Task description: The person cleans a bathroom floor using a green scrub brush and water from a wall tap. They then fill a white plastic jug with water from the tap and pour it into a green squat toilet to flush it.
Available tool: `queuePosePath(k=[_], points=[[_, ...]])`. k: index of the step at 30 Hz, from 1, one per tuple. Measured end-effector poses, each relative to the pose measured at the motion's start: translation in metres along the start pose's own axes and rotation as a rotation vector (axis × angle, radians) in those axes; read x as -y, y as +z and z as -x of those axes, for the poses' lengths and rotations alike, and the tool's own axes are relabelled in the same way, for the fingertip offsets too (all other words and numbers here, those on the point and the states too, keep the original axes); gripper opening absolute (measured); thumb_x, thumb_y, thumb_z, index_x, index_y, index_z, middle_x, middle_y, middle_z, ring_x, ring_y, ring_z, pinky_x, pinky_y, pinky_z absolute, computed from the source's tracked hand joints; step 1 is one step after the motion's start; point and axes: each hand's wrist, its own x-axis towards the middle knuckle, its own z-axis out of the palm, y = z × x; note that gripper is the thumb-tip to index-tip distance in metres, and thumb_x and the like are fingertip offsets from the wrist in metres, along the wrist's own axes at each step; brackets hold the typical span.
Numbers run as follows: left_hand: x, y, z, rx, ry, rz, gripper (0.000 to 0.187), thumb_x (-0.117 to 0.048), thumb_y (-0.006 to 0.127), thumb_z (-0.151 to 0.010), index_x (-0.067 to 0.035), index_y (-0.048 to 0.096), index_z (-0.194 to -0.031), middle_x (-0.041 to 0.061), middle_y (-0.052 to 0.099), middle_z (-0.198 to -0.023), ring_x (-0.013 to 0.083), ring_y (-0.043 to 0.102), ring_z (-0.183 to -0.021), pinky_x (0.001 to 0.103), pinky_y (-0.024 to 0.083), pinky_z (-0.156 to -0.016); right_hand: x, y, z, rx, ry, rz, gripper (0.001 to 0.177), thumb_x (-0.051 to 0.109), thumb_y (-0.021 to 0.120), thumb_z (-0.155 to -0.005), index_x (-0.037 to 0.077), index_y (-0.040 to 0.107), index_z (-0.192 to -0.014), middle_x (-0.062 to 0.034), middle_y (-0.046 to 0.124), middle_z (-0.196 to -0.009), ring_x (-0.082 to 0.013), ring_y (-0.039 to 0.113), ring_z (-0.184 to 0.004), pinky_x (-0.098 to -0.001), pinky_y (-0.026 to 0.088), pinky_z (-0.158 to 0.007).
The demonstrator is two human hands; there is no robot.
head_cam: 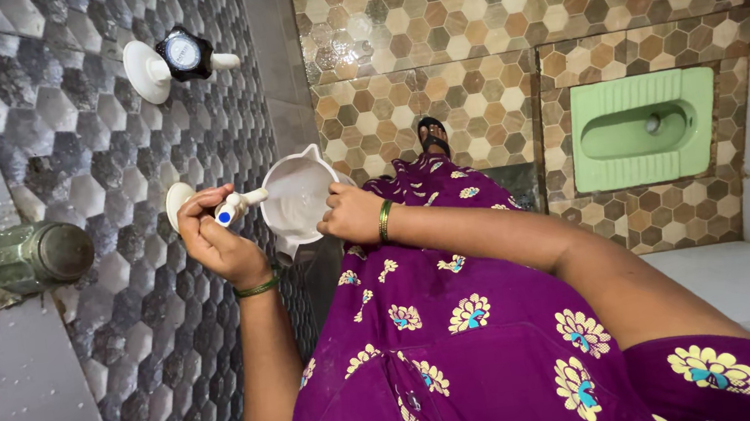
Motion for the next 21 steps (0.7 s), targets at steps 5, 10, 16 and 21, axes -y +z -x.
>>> queuePosePath(k=[5, 10, 16, 21], points=[[0.0006, -0.0001, -0.0007, -0.002, -0.004, 0.023, 0.024, 0.0, 0.033, -0.096, 0.005, 0.056, -0.103, 0.015, 0.061, -0.106, 0.0254, 0.063, -0.099, 0.042, 0.054, -0.099, 0.0005, -0.0005, 0.0017, 0.029, 0.007, 0.02, 0.006, 0.021, 0.063, -0.078, 0.016, 0.067, -0.078, 0.004, 0.065, -0.067, -0.0172, 0.062, -0.072, -0.0342, 0.043, -0.081], [0.001, -0.0006, -0.0011, 0.005, -0.008, 0.035, 0.024, -0.001, 0.033, -0.096, 0.005, 0.056, -0.102, 0.015, 0.061, -0.105, 0.025, 0.063, -0.099, 0.041, 0.054, -0.098, 0.002, 0.0012, 0.0017, 0.0, 0.011, 0.024, 0.006, 0.02, 0.063, -0.079, 0.017, 0.067, -0.079, 0.0047, 0.066, -0.068, -0.017, 0.063, -0.073, -0.0342, 0.043, -0.082], [0.0044, -0.0019, -0.0009, 0.002, 0.008, 0.023, 0.026, -0.001, 0.032, -0.096, 0.004, 0.056, -0.103, 0.015, 0.061, -0.103, 0.025, 0.063, -0.097, 0.041, 0.054, -0.097, 0.0013, 0.0023, 0.0009, 0.029, 0.036, 0.032, 0.005, 0.019, 0.062, -0.08, 0.017, 0.067, -0.078, 0.0051, 0.065, -0.068, -0.0169, 0.063, -0.072, -0.0346, 0.044, -0.084], [0.0098, -0.0063, -0.0013, 0.024, 0.07, -0.011, 0.023, 0.003, 0.034, -0.092, 0.003, 0.056, -0.096, 0.014, 0.062, -0.1, 0.0265, 0.065, -0.098, 0.042, 0.056, -0.1, -0.0013, 0.0015, 0.0027, 0.009, 0.043, 0.023, 0.005, 0.02, 0.062, -0.081, 0.017, 0.067, -0.08, 0.0048, 0.064, -0.068, -0.017, 0.062, -0.072, -0.0343, 0.044, -0.082]])
